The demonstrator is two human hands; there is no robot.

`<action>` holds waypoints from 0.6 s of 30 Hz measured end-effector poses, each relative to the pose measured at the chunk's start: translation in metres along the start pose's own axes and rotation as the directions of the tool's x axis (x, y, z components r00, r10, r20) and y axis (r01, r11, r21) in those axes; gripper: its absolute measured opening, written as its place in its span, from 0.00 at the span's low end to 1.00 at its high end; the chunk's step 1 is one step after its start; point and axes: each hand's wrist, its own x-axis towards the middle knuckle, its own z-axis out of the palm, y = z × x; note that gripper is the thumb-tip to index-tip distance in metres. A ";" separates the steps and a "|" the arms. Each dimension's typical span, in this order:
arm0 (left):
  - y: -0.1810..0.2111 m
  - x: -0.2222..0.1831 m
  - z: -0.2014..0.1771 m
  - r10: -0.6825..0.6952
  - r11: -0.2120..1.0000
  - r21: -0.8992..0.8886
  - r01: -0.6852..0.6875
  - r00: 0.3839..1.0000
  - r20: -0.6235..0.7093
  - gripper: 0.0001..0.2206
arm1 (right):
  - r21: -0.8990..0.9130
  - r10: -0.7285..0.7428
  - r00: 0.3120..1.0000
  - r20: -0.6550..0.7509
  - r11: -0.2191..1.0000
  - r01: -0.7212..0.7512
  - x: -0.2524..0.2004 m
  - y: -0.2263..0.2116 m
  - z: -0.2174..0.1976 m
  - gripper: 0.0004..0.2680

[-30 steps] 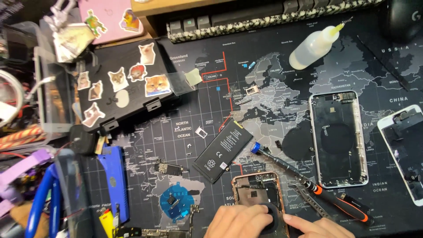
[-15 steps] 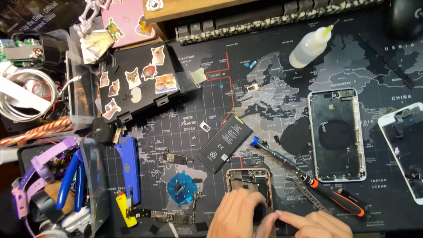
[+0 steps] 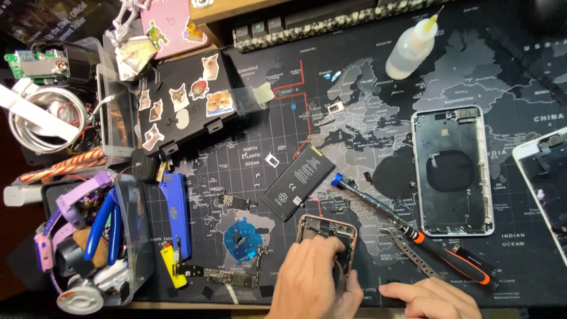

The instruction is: Securing internal brackets and components inside a smartphone using tweezers and a screwdriver.

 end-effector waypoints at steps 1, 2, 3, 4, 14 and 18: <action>0.001 0.001 -0.003 -0.008 1.000 0.003 0.008 1.000 0.027 0.16 | -0.010 0.036 0.999 0.026 0.999 -0.036 -0.002 0.002 -0.002 0.22; 0.003 0.001 -0.003 -0.014 1.000 0.009 0.013 1.000 0.026 0.16 | -0.004 0.034 0.999 0.031 0.999 -0.034 -0.002 0.005 -0.003 0.22; 0.005 0.001 -0.003 -0.004 1.000 0.022 0.004 1.000 -0.021 0.19 | 0.002 0.023 0.998 0.053 1.000 -0.023 -0.003 0.008 -0.004 0.21; 0.007 0.001 -0.002 0.010 0.999 0.037 -0.007 0.998 -0.066 0.22 | 0.008 0.013 0.997 0.072 1.000 -0.013 -0.004 0.012 -0.005 0.20; 0.014 0.013 0.012 0.044 0.974 0.226 0.003 0.978 -0.203 0.17 | 0.071 -0.067 0.996 -0.060 0.995 0.071 0.001 -0.004 -0.003 0.22; 0.013 0.013 0.013 0.045 0.969 0.247 0.001 0.982 -0.181 0.14 | -0.001 -0.042 0.997 0.066 0.999 0.042 -0.006 0.018 -0.003 0.18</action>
